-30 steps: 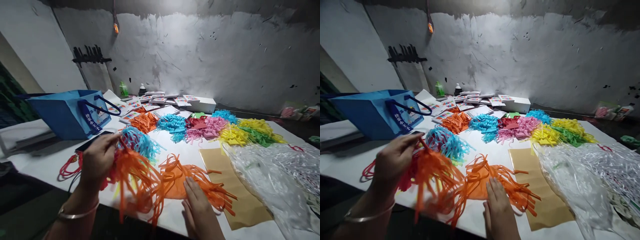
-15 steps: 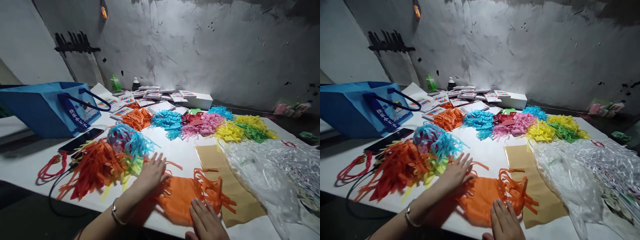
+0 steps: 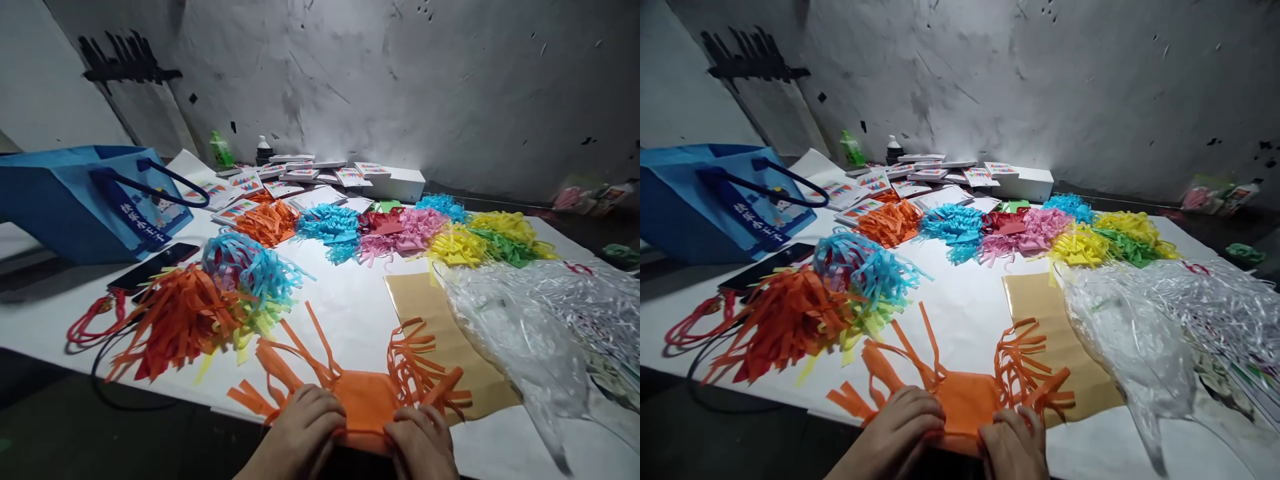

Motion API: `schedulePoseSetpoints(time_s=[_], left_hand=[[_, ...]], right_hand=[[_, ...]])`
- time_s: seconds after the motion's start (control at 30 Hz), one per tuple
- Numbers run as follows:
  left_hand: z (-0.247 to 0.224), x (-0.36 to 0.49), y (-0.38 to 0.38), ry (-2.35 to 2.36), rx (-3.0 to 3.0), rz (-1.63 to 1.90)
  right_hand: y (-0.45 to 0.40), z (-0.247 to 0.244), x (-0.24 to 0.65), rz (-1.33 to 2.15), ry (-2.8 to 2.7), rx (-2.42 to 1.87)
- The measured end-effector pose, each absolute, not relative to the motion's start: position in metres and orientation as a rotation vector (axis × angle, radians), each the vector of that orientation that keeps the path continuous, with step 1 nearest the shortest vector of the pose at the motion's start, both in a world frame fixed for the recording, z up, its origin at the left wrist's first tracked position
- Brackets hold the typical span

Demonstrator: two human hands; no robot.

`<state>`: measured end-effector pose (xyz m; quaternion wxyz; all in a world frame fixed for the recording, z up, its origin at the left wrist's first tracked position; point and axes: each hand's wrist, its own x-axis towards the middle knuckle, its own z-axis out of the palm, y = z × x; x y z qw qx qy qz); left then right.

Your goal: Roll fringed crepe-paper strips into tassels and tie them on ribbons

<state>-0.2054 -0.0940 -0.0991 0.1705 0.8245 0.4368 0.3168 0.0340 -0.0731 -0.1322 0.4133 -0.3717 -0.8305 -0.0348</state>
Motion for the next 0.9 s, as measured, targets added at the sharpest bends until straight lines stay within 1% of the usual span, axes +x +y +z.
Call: schedulePoseSetpoints(time_s=[0.07,0.13,0.23,0.33,0.4,0.47,0.53,0.63,0.67,0.73,0.8,0.83,0.9], left_hand=[[-0.089,-0.205,-0.088,1.413,2.285,0.861],[-0.081,-0.201,-0.079,1.604,2.27,0.787],[-0.074,-0.193,-0.063,1.82,2.271,0.558],[-0.071,-0.187,-0.049,1.942,2.278,0.316],[-0.069,-0.186,-0.043,1.959,2.288,0.219],[-0.068,-0.187,-0.04,1.944,2.29,0.193],[-0.068,-0.189,-0.041,1.958,2.271,0.237],[-0.072,-0.193,-0.048,1.971,2.366,0.56],[-0.075,-0.193,-0.052,1.887,2.467,0.713],[-0.083,-0.193,-0.063,1.531,2.717,0.954],[-0.092,-0.193,-0.075,1.198,2.849,1.009],[-0.097,-0.193,-0.08,1.113,2.86,1.004],[-0.106,-0.194,-0.089,1.088,2.811,1.019]], right_hand=[[-0.065,-0.124,0.028,-0.05,-2.085,-0.977],[-0.056,-0.12,0.022,-0.082,-2.093,-1.037],[-0.046,-0.119,0.012,-0.225,-2.108,-1.189],[-0.042,-0.114,0.01,-0.414,-2.044,-1.349],[-0.043,-0.109,0.014,-0.502,-2.05,-1.276],[-0.044,-0.104,0.02,-0.5,-2.178,-0.999],[-0.047,-0.102,0.026,-0.441,-2.303,-0.753],[-0.052,-0.108,0.028,-0.361,-2.284,-0.708],[-0.054,-0.112,0.027,-0.343,-2.227,-0.715],[-0.059,-0.12,0.026,-0.329,-2.129,-0.705],[-0.065,-0.128,0.028,-0.366,-2.083,-0.691],[-0.068,-0.13,0.03,-0.4,-2.088,-0.677],[-0.075,-0.133,0.035,-0.438,-2.126,-0.656]])
